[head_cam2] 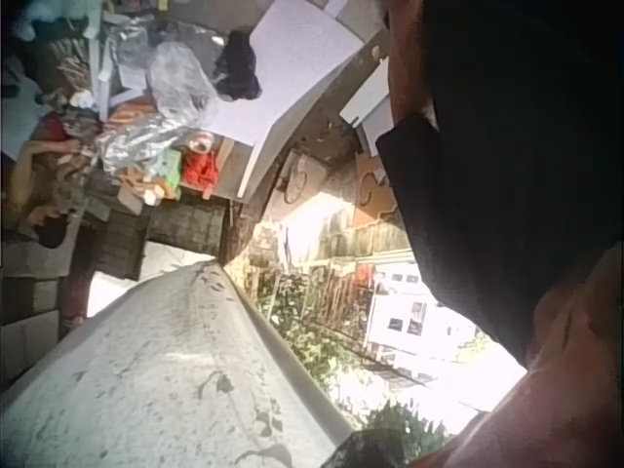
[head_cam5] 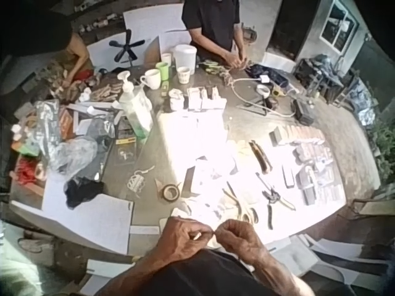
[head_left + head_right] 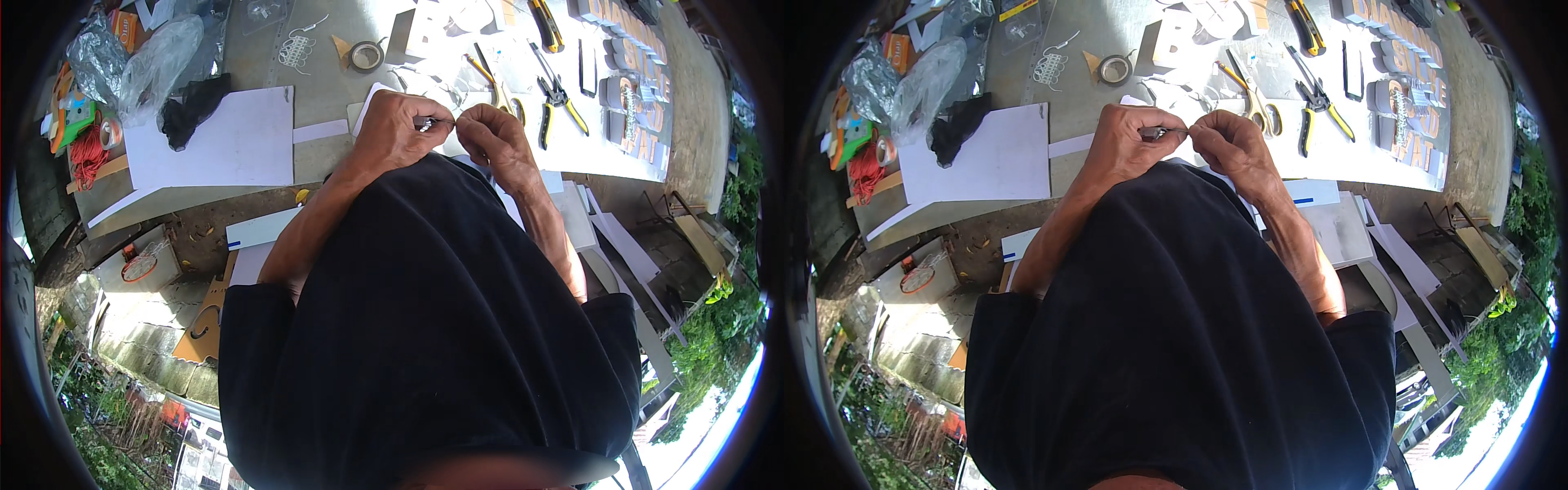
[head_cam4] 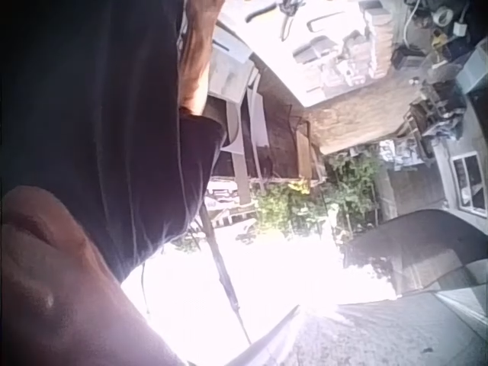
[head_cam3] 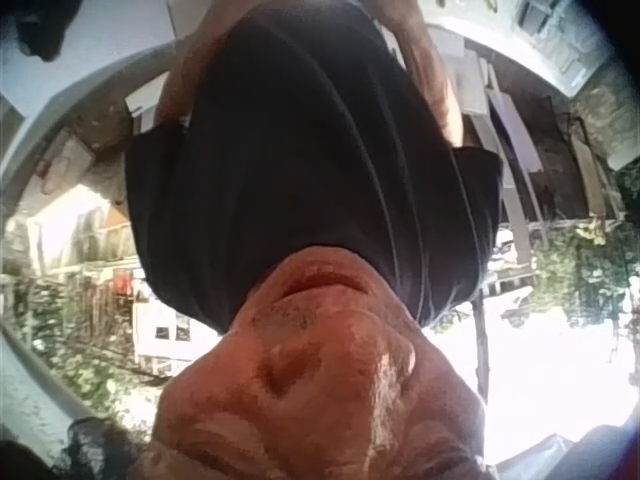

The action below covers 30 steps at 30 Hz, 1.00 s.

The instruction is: Connecting wires to individual cutout sign letters on a work table.

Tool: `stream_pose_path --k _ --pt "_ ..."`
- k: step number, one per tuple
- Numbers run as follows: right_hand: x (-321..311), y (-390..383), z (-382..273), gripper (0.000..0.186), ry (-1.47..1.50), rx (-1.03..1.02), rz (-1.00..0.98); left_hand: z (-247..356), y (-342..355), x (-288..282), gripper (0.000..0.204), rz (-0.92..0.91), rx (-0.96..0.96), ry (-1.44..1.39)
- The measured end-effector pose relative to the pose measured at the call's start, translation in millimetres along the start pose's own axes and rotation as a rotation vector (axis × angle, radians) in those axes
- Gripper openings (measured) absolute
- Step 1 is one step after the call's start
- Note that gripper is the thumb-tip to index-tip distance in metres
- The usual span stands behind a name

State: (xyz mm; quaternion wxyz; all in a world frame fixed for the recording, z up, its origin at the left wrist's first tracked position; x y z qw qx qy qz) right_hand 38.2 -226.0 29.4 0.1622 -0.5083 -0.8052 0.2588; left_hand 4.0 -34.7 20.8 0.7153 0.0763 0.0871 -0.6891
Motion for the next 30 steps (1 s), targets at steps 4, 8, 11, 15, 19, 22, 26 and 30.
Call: stream_pose_path --k 4,8,11,15,19,22,26,30 --pt "0.2 -6.7 -11.6 0.023 -0.481 -0.672 0.183 -5.3 6.0 -10.5 0.014 -0.113 -0.172 -0.124" --pt "-0.6 -11.2 -12.2 0.036 -0.763 -1.143 0.279 -3.1 5.1 -11.5 0.016 -0.164 -0.201 -0.176" --pt "0.2 -10.4 -13.2 0.034 -0.873 -1.251 0.232 -8.7 7.7 -10.1 0.018 -0.193 -0.243 -0.291" --pt "0.5 -7.6 -10.1 0.032 -0.88 -1.345 0.226 -8.2 6.5 -10.8 0.018 -0.211 -0.269 -0.313" --pt "-0.2 -6.9 -12.3 0.03 -0.907 -1.363 0.187 -7.7 3.9 -10.3 0.017 -0.22 -0.301 -0.267" --pt "5.3 -10.6 -13.0 0.019 -0.89 -1.304 0.177 -4.7 0.8 -5.7 0.015 -0.165 -0.194 -0.129" --pt "-10.8 5.2 7.5 0.013 -0.115 -0.169 -0.052 4.9 -3.8 1.3 0.014 -0.013 0.388 0.191" --pt "-4.4 -2.1 6.6 0.025 -0.037 -0.051 -0.072 4.2 0.7 -5.1 0.013 -0.028 0.249 0.179"
Point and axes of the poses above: each hand's wrist, its own y-axis towards the middle knuckle, its own x-axis out of the palm, z = x × y, the point moved 2 cm from there along y, towards the middle knuckle, and after that the axes turned 6 degrees about z, right-handed, at the moved point
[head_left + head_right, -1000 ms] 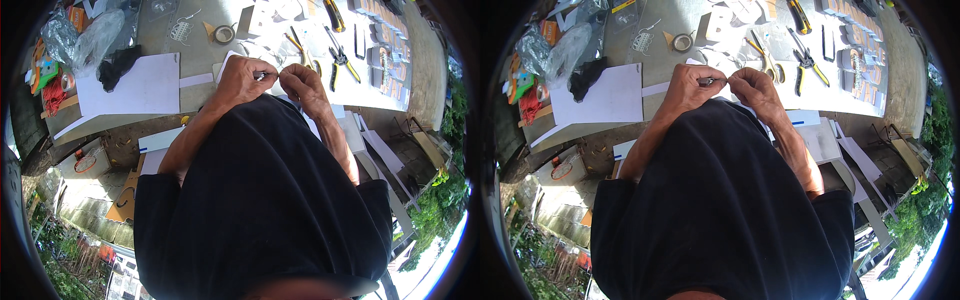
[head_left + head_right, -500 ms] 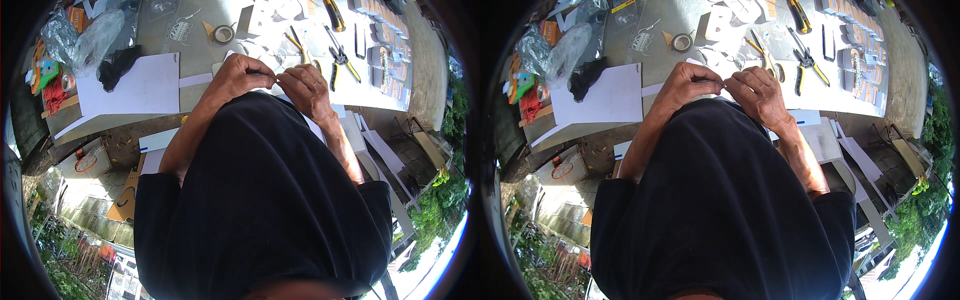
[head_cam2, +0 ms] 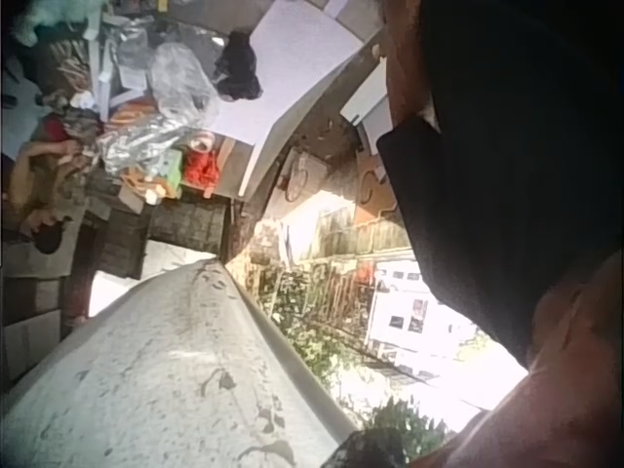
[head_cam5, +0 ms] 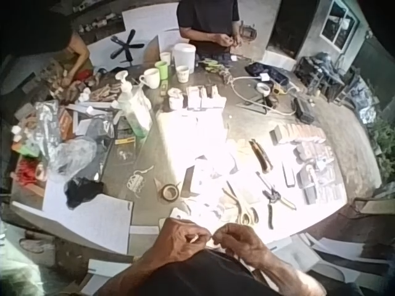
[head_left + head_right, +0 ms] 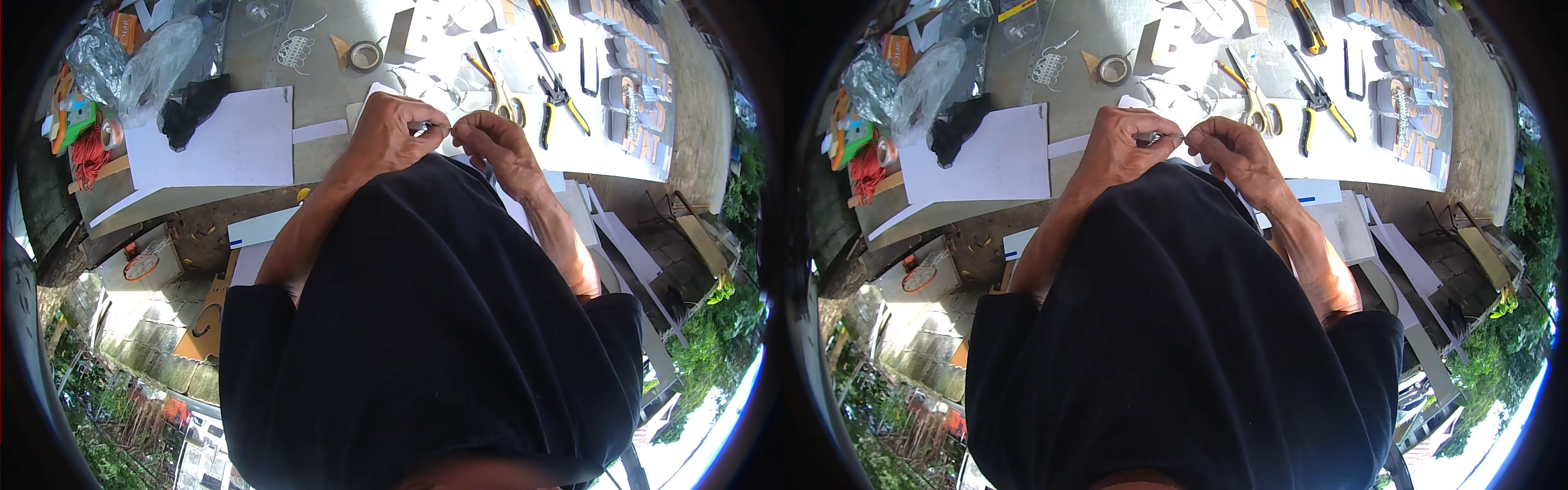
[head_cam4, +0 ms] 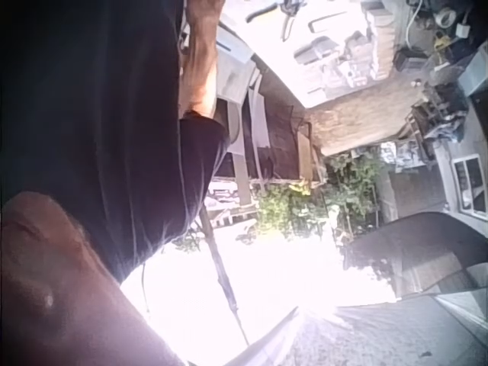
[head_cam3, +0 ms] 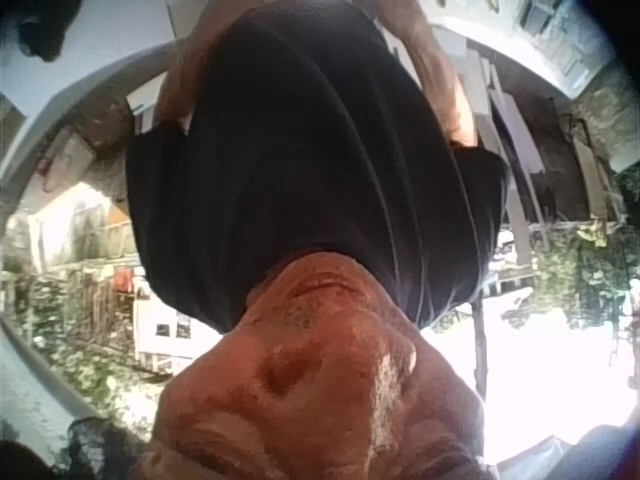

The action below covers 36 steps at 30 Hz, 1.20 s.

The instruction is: Connecting wires to individual cutout sign letters on a work table.

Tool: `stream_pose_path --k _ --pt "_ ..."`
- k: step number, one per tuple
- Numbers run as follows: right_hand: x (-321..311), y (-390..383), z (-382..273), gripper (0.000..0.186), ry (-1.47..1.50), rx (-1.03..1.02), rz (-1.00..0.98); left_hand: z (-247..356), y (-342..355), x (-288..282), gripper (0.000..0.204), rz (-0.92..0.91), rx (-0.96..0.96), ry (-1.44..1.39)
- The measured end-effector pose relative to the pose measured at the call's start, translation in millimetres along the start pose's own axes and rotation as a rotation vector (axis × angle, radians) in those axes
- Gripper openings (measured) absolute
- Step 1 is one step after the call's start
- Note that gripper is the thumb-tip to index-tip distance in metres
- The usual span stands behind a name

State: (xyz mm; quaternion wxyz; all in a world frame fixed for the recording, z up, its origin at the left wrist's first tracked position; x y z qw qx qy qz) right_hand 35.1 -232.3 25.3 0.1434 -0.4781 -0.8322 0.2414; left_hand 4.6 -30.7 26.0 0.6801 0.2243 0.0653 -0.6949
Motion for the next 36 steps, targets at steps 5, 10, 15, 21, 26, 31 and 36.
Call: stream_pose_path --k 5,10,15,21,26,31,36 --pt "2.0 -7.8 -14.3 0.025 -0.626 -0.751 0.252 -8.4 -0.1 -6.6 0.014 -0.104 -0.393 -0.307" --pt "8.2 -6.5 -12.0 0.03 -0.801 -1.152 0.262 -9.8 -1.6 -5.4 0.013 -0.123 -0.4 -0.35" --pt "9.6 -10.3 -12.9 0.031 -0.897 -1.249 0.308 -5.0 -0.1 -7.4 0.012 -0.138 -0.411 -0.394" --pt "18.4 -12.8 -18.8 0.017 -0.741 -0.995 0.269 -4.2 -2.4 -5.0 0.011 -0.115 -0.401 -0.356" --pt "10.9 -6.5 -3.4 0.022 0.455 0.255 -0.135 -0.9 -0.2 -4.1 0.011 -0.044 0.077 -0.132" --pt "12.5 -13.6 -20.1 0.016 -0.256 -0.299 0.148 -2.8 0.6 -11.7 0.01 -0.107 -0.353 -0.306" --pt "16.1 -12.9 -18.4 0.031 -0.784 -1.074 0.235 -5.4 -0.3 -11.2 0.012 -0.169 -0.405 -0.364"
Point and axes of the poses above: each hand's wrist, its own y-axis towards the middle knuckle, its own x-axis out of the palm, z = x × y, the point moved 2 cm from there along y, towards the middle knuckle, and after that the axes turned 6 degrees about z, right-handed, at the moved point
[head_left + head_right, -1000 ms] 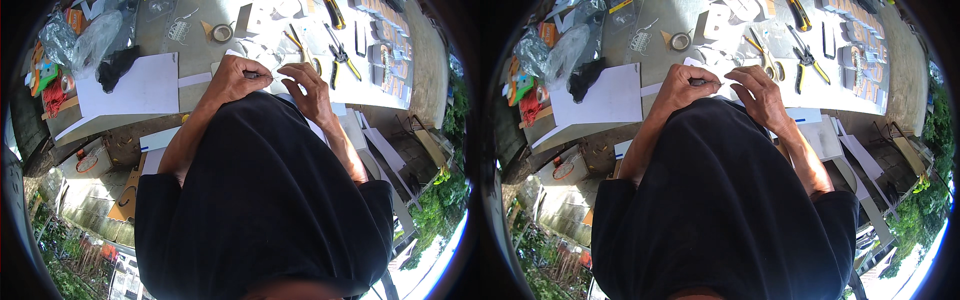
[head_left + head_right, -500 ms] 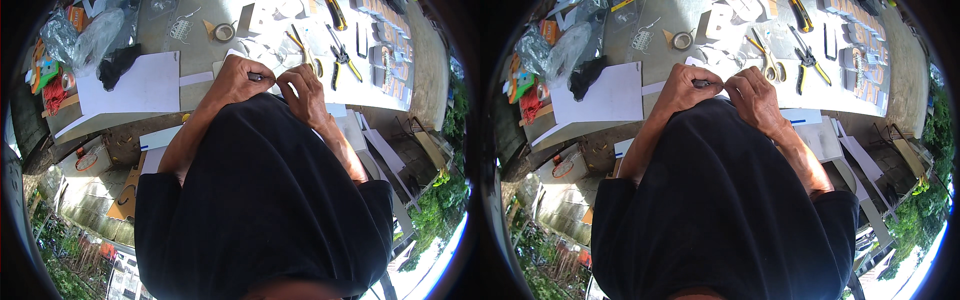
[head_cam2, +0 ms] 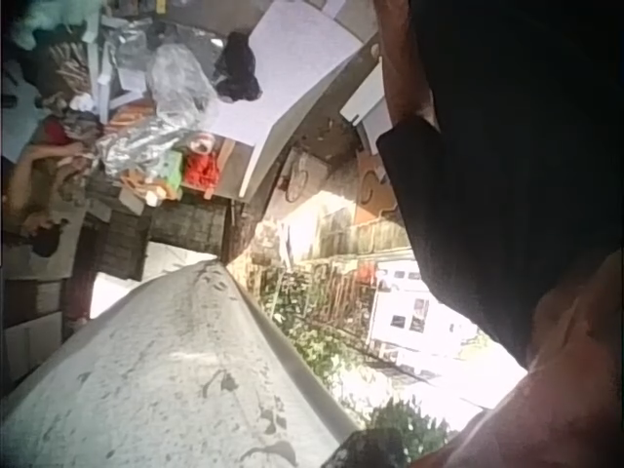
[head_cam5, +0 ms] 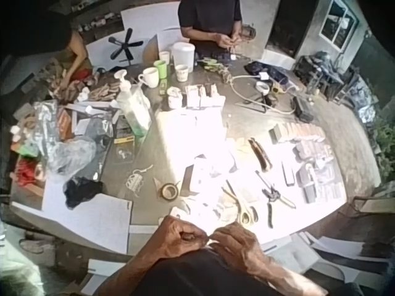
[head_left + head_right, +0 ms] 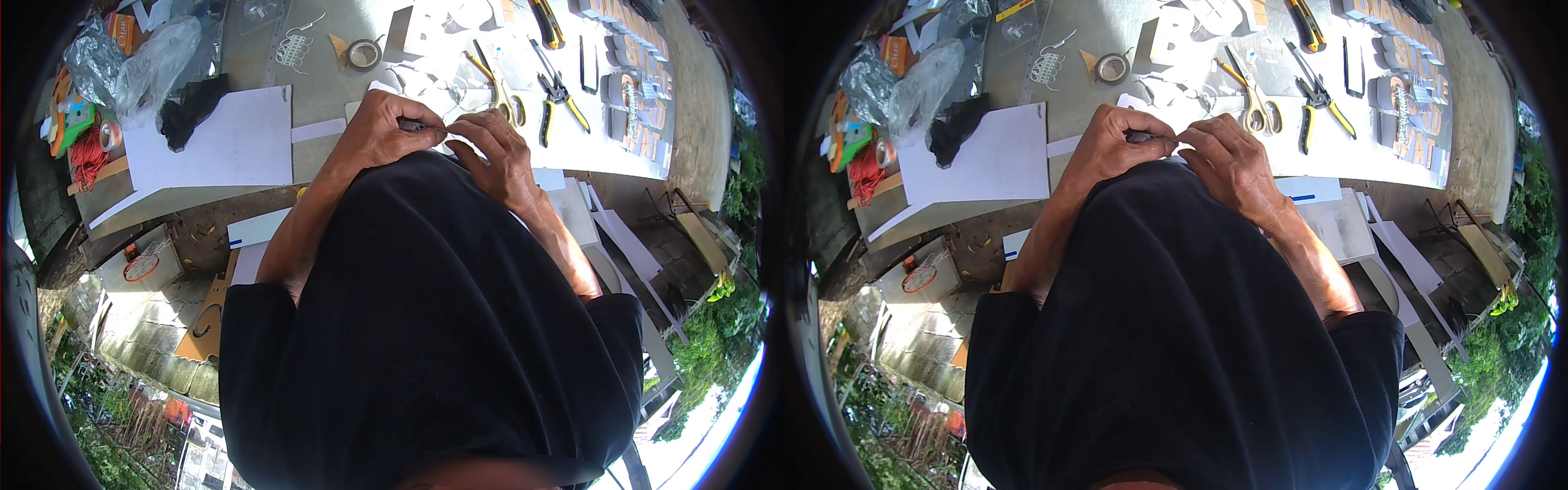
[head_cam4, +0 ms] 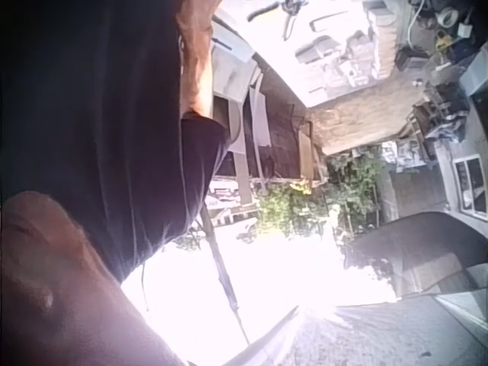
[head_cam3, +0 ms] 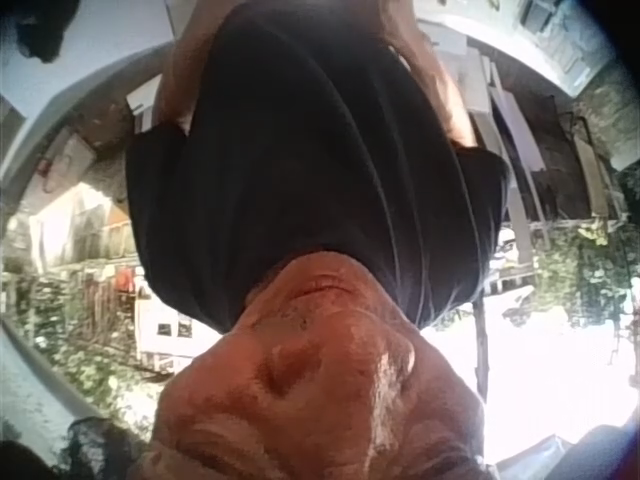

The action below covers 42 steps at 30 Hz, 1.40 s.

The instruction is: Connecting wires to individual cutout sign letters on a work table.

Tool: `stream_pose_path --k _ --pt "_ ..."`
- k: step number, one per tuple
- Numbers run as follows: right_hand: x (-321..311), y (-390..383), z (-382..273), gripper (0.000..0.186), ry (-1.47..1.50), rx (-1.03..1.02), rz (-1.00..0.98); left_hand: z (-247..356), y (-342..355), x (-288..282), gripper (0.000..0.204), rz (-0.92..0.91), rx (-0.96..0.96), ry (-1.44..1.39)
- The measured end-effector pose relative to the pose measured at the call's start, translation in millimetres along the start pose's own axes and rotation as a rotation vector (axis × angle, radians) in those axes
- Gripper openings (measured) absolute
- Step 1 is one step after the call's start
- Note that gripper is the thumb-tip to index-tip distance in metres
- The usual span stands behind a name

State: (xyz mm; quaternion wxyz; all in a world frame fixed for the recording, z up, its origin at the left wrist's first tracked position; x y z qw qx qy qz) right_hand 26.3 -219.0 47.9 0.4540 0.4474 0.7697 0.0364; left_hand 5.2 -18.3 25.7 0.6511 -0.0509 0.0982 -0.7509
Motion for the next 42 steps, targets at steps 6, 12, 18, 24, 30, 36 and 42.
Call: stream_pose_path --k 6,12,18,24,30,36,42 --pt "4.7 -7.9 5.4 0.021 -0.104 -0.13 0.043 -4.3 0.7 1.6 0.013 -0.029 -0.007 -0.044" --pt "0.8 -7.3 11.7 0.012 0.449 0.571 -0.068 4.6 0.6 8.5 0.011 -0.016 0.366 0.258" --pt "1.4 -2.6 3.5 0.02 0.399 0.642 -0.014 1.0 1.7 3.5 0.011 0.033 0.069 0.083" --pt "-2.3 -2.3 4.2 0.031 -0.001 0.008 0.015 -1.3 2.6 -0.1 0.012 -0.031 0.004 -0.04" --pt "2.6 -6.2 2.7 0.02 -0.005 -0.006 0.016 -3.1 2.1 1.5 0.012 -0.063 0.0 -0.071" --pt "5.3 -11.0 9.0 0.017 1.128 1.257 -0.166 2.7 1.1 5.8 0.011 0.046 0.386 0.251" --pt "2.7 -3.6 2.0 0.026 0.195 0.367 -0.061 -10.2 3.5 -2.0 0.014 -0.003 0.01 -0.072"
Point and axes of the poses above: each hand's wrist, its own y-axis towards the middle knuckle, its own x-axis out of the palm, z = x × y, the point moved 2 cm from there along y, towards the middle knuckle, and after that the axes turned 6 degrees about z, right-handed, at the moved point
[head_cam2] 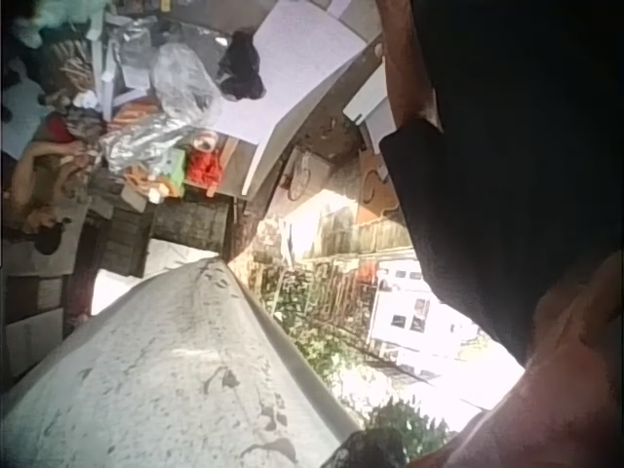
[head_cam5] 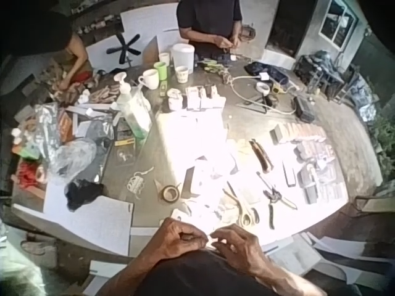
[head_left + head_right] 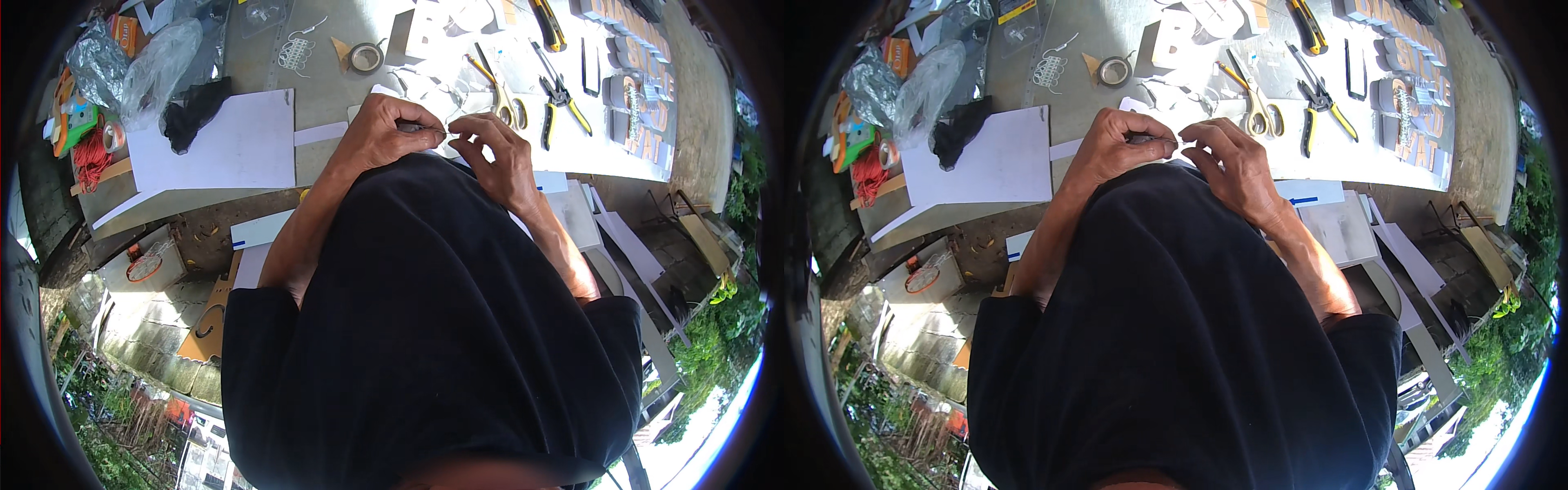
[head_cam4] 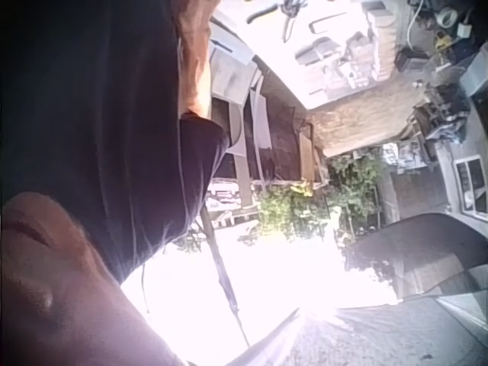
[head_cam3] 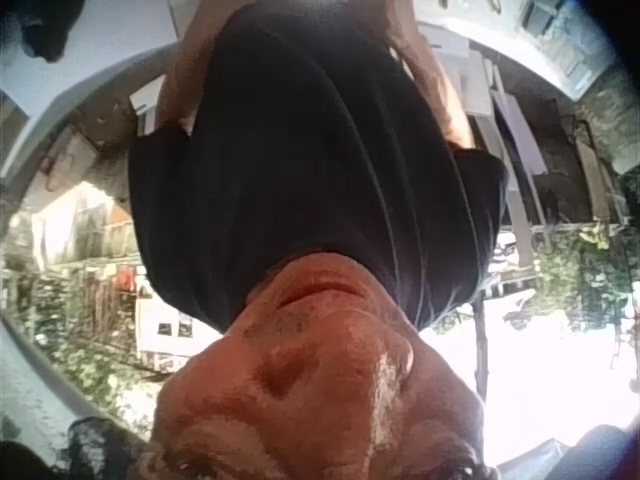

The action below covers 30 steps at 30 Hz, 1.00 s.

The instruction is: Connecting wires to individual cutout sign letters on a work table.

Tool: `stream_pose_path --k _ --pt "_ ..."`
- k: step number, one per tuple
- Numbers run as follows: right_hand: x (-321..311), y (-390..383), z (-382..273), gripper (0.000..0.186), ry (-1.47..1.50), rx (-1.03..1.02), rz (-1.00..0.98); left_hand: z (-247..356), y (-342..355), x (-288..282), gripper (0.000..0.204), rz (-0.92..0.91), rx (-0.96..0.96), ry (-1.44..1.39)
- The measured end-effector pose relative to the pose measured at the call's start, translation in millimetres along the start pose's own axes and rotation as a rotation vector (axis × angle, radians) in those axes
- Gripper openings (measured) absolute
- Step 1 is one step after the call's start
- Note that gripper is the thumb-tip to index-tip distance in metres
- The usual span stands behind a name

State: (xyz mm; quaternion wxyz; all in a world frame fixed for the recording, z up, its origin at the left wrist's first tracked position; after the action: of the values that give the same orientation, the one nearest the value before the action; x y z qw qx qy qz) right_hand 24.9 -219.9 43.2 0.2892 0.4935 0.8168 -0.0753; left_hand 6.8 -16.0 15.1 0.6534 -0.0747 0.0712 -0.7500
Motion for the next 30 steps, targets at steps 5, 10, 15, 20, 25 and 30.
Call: stream_pose_path --k 5,10,15,20,25,30 --pt "2.8 1.5 6.8 0.036 -0.191 -0.407 0.074 5.3 -0.3 -1.1 0.017 -0.035 -0.068 -0.031" --pt "3.6 2.4 5.1 0.031 -0.254 -0.456 0.053 4.0 -2.1 -0.9 0.017 -0.042 -0.096 -0.029" --pt "1.1 5.6 10.9 0.011 0.381 0.386 -0.052 11.3 -3.0 6.4 0.012 0.0 0.156 0.228" --pt "3.4 5.8 6.4 0.02 0.56 0.782 -0.146 -1.5 3.3 2.0 0.014 -0.017 -0.027 0.024" --pt "-5.9 16.5 19.8 0.018 0.576 0.708 -0.1 -11.7 7.8 -2.8 0.03 -0.141 -0.098 -0.264" --pt "-10.7 20.1 20.6 0.017 0.533 0.68 -0.089 -9.7 6.2 -8.8 0.023 -0.068 -0.131 -0.31"
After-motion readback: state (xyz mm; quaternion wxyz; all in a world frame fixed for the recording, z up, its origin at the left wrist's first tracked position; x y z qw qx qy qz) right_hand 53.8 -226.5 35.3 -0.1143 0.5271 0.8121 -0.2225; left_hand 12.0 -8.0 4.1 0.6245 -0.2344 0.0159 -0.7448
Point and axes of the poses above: each hand's wrist, its own y-axis towards the middle knuckle, its own x-axis out of the palm, z = x × y, the point moved 2 cm from there along y, towards the middle knuckle, and after that the axes turned 6 degrees about z, right-handed, at the moved point
